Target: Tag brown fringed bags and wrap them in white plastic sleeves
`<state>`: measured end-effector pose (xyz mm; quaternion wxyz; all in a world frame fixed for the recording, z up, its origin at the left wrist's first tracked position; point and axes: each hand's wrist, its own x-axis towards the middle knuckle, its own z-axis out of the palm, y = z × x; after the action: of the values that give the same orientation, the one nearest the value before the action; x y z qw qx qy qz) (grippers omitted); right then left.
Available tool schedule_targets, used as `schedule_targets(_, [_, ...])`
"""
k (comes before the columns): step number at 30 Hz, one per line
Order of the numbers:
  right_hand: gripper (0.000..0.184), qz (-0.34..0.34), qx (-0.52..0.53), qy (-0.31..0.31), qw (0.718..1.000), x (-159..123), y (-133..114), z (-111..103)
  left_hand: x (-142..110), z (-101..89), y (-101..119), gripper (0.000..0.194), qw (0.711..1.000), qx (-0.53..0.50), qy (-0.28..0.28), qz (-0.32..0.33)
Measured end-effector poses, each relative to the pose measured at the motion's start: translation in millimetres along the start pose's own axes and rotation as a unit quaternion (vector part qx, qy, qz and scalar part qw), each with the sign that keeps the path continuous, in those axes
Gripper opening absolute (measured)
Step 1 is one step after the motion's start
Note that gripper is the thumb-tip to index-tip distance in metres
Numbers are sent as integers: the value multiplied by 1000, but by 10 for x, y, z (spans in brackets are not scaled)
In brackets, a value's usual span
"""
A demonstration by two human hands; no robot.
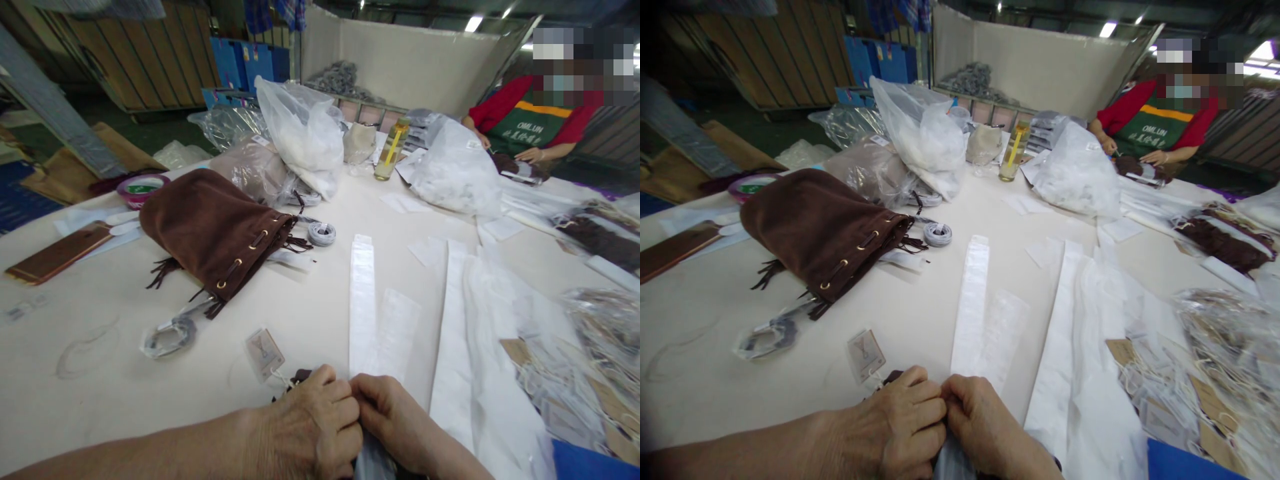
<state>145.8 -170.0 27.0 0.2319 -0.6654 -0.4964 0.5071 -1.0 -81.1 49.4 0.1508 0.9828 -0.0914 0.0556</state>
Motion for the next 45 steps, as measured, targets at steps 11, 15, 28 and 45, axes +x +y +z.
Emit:
schedule_targets(11, [23, 8, 21, 3, 1000, 3, 54, -20, 68, 1, 25, 16, 999, 35, -30, 25])
schedule_targets(15, [25, 3, 25, 12, 1000, -1, 68, -26, 91, 14, 94, 14, 998, 43, -35, 8])
schedule_targets(28, [20, 0, 52, 24, 998, -3, 131, 0, 1, 62, 29, 14, 996, 0, 61, -63])
schedule_targets(45, [20, 3, 48, 29, 998, -12, 177, 10, -124, 229, 26, 27, 959, -165, 129, -193])
